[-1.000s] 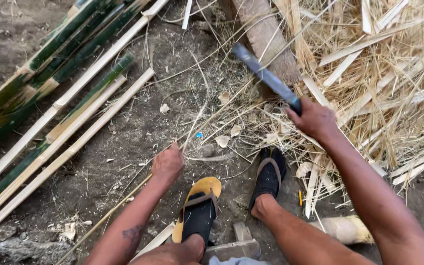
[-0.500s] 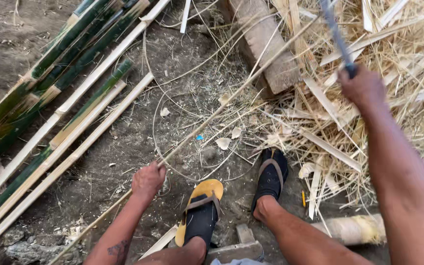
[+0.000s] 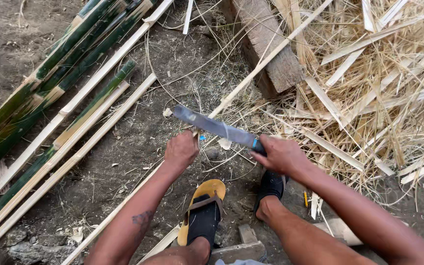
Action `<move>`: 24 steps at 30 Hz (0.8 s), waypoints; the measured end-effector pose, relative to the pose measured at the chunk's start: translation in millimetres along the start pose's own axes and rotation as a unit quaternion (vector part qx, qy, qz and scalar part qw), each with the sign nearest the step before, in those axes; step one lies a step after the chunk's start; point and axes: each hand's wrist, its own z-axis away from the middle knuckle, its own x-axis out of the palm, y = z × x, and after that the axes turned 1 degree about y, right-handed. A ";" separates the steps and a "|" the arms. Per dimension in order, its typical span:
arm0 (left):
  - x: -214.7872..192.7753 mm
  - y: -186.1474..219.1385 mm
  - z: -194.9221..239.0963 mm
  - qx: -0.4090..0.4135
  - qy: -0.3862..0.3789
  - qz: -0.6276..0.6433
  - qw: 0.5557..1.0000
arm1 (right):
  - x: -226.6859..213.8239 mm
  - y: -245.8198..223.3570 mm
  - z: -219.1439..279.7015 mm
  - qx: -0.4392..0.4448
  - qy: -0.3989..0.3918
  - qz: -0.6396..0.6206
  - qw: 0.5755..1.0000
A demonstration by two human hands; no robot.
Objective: The person uses a machete to shave thin strips from bamboo poles, repeatedly drawing the blade along the pole to remove the outer layer. The person holds the pole with one hand and the machete with the other, working over a wooden block on the ground.
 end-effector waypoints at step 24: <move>43.6 -114.1 41.3 -0.034 -0.022 -0.002 0.999 | 15.8 73.0 -36.5 0.036 -0.067 0.066 0.995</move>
